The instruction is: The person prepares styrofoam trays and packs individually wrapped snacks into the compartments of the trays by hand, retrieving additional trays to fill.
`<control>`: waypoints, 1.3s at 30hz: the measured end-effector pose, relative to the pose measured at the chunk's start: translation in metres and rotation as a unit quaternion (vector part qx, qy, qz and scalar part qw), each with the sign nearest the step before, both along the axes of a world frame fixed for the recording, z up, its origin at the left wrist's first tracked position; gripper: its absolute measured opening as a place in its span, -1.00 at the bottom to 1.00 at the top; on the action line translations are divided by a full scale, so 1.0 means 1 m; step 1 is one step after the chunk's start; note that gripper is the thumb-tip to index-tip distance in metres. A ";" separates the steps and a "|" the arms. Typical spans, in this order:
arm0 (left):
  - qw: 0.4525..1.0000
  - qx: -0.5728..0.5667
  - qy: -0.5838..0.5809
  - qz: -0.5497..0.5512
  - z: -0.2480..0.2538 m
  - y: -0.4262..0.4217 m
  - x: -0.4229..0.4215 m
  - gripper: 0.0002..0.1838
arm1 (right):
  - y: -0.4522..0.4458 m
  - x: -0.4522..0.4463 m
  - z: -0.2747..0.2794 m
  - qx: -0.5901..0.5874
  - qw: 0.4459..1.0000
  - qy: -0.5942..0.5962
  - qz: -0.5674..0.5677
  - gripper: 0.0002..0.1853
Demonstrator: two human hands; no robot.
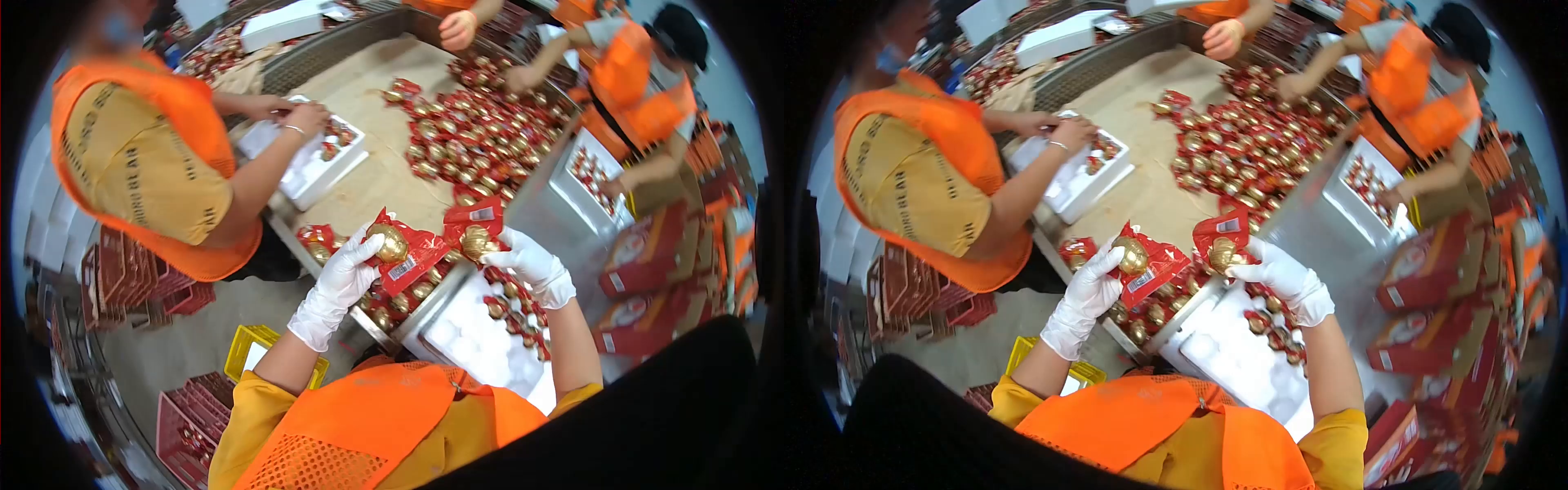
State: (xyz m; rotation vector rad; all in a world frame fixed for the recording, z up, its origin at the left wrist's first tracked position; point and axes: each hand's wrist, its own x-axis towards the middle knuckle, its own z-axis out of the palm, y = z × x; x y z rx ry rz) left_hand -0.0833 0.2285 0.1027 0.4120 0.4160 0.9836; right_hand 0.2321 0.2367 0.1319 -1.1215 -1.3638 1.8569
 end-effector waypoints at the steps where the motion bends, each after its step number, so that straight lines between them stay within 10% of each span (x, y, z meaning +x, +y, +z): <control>1: 1.000 -0.002 -0.002 -0.019 0.009 -0.007 0.014 -0.41 | -0.018 0.013 0.015 -0.049 0.997 0.061 -0.027 -0.46; 4: 0.985 0.037 0.164 -0.040 0.042 -0.043 0.060 -0.41 | -0.060 0.047 0.000 -0.087 0.993 0.067 -0.052 -0.53; 9: 0.755 0.419 0.498 -0.082 0.027 -0.098 0.110 -0.51 | -0.069 0.043 -0.025 -0.153 0.986 -0.068 -0.006 -0.53; 14: 0.691 0.386 0.611 0.014 -0.043 -0.107 0.139 -0.47 | -0.042 0.030 -0.066 -0.073 0.963 -0.259 0.013 -0.45; 19: 0.664 0.398 0.632 0.025 -0.055 -0.108 0.136 -0.47 | -0.043 0.025 -0.039 -0.001 0.922 -0.386 0.035 -0.51; 23: 0.748 0.337 0.571 0.024 -0.042 -0.108 0.133 -0.52 | -0.058 0.043 -0.053 -0.056 0.938 -0.336 -0.065 -0.62; 27: 0.712 0.385 0.587 0.026 -0.048 -0.108 0.132 -0.50 | -0.069 0.022 -0.052 0.134 0.932 -0.336 -0.033 -0.77; 33: 0.727 0.351 0.591 -0.005 -0.043 -0.109 0.131 -0.52 | -0.045 -0.016 -0.075 0.282 0.756 -0.579 0.119 -0.72; 39: 0.712 0.380 0.589 0.029 -0.048 -0.110 0.130 -0.51 | -0.066 0.012 -0.076 0.328 0.826 -0.459 0.010 -0.68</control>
